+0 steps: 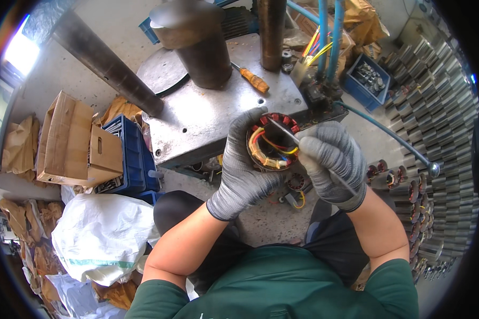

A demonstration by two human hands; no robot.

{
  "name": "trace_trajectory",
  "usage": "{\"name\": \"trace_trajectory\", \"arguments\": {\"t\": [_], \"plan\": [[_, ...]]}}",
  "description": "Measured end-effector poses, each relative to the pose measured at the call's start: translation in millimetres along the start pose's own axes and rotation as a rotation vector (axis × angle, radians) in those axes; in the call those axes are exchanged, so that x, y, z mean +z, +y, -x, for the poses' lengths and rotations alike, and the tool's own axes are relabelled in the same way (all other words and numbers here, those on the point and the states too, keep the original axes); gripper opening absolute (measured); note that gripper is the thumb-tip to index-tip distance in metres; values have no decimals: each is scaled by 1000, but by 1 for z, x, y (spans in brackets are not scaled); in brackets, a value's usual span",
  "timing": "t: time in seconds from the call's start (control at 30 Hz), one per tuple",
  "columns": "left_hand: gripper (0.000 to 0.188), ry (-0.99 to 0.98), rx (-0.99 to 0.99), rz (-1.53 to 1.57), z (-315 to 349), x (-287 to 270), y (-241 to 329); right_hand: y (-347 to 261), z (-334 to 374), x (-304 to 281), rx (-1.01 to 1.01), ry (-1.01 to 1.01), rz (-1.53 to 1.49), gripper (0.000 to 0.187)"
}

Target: The worker uses a hydraulic press and a small hook tool to assemble and align wires in a motor stator.

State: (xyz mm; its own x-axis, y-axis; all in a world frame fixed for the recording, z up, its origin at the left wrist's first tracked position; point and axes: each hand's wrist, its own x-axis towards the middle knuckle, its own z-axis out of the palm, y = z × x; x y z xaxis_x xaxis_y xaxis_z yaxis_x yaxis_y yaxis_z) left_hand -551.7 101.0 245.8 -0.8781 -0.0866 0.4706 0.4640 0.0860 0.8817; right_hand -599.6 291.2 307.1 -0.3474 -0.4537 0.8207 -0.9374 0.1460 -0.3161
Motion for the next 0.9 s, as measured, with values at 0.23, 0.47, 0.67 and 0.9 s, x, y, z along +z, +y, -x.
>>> {"name": "trace_trajectory", "arguments": {"t": [0.23, 0.47, 0.67, 0.9], "plan": [[115, 16, -225, 275, -1, -7, 3, 9, -2, -4, 31, 7, 24, 29], [107, -8, -67, -88, 7, -8, -3, 0, -6, -16, 135, -118, -112, 19], [109, -20, -91, -120, 6, -8, -5, -3, -6, -18, 151, -168, -109, 19], [112, -25, -80, -84, 7, -4, -8, -1, -5, -13, 158, -162, -160, 20]]}}
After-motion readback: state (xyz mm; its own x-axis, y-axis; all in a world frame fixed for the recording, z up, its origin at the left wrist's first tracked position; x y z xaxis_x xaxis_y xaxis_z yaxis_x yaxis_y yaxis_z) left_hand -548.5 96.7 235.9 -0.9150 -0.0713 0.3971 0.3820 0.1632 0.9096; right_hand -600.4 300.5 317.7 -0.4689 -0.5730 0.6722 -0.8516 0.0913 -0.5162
